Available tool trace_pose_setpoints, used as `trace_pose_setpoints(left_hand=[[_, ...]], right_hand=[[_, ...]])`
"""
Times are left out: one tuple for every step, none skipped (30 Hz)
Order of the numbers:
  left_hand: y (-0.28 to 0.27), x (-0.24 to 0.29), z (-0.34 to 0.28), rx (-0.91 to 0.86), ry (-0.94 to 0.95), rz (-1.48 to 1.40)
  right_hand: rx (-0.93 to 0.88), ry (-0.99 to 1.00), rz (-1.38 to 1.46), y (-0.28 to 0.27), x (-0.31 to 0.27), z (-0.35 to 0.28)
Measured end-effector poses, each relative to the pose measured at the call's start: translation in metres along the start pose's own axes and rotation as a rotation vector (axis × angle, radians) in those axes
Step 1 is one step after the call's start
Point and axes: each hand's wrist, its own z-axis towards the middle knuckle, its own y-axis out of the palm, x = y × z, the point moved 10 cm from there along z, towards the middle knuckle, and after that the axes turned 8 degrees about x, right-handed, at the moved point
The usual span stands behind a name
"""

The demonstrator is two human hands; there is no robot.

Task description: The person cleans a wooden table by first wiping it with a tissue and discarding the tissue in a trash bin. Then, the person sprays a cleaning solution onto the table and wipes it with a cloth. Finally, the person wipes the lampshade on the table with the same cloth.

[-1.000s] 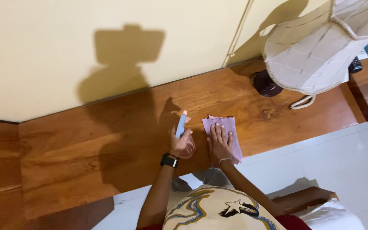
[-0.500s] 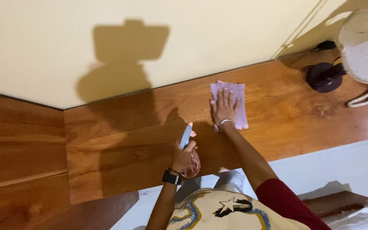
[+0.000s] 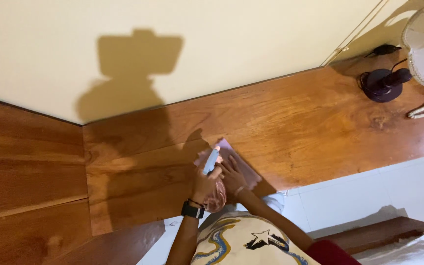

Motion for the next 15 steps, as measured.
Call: trace_pose_setpoints(left_hand=[[0.002, 0.025, -0.003, -0.005, -0.001, -0.001], [0.005, 0.049, -0.005, -0.013, 0.002, 0.013], [0.007, 0.073, -0.007, -0.022, 0.006, 0.027], [0.008, 0.074, -0.006, -0.027, 0.009, 0.026], [0.012, 0.076, -0.006, -0.051, 0.029, 0.015], [0.015, 0.078, -0.005, -0.072, 0.050, 0.002], [0.017, 0.062, -0.003, -0.075, 0.052, -0.001], [0.017, 0.052, -0.002, -0.076, 0.126, 0.083], [0.018, 0.041, -0.001, -0.077, 0.201, 0.167], [0.018, 0.045, 0.001, -0.078, 0.202, 0.167], [0.016, 0.048, 0.003, -0.058, 0.185, 0.146], [0.014, 0.050, 0.005, -0.038, 0.168, 0.122], [0.013, 0.050, 0.001, -0.040, 0.170, 0.120], [0.010, 0.052, 0.000, -0.020, 0.181, 0.150], [0.007, 0.053, -0.002, 0.000, 0.193, 0.180]], right_hand=[[-0.002, 0.004, -0.003, -0.022, 0.003, -0.004], [0.121, 0.032, -0.010, -0.055, 0.008, -0.005], [0.243, 0.060, -0.017, -0.088, 0.013, -0.009], [0.245, 0.062, -0.022, -0.093, 0.026, -0.019], [0.137, 0.042, -0.003, -0.087, 0.037, -0.028], [0.030, 0.020, 0.016, -0.081, 0.049, -0.038], [0.030, 0.020, 0.012, -0.070, 0.066, -0.046], [-0.014, 0.143, 0.015, -0.055, 0.093, -0.055], [-0.057, 0.266, 0.019, -0.040, 0.121, -0.065], [-0.056, 0.267, 0.018, -0.039, 0.129, -0.059], [0.033, 0.399, 0.160, -0.045, 0.148, -0.055], [0.124, 0.527, 0.300, -0.049, 0.167, -0.053], [0.125, 0.527, 0.297, -0.052, 0.171, -0.042], [0.205, 0.564, 0.433, -0.057, 0.178, -0.031], [0.285, 0.598, 0.570, -0.062, 0.185, -0.020]])
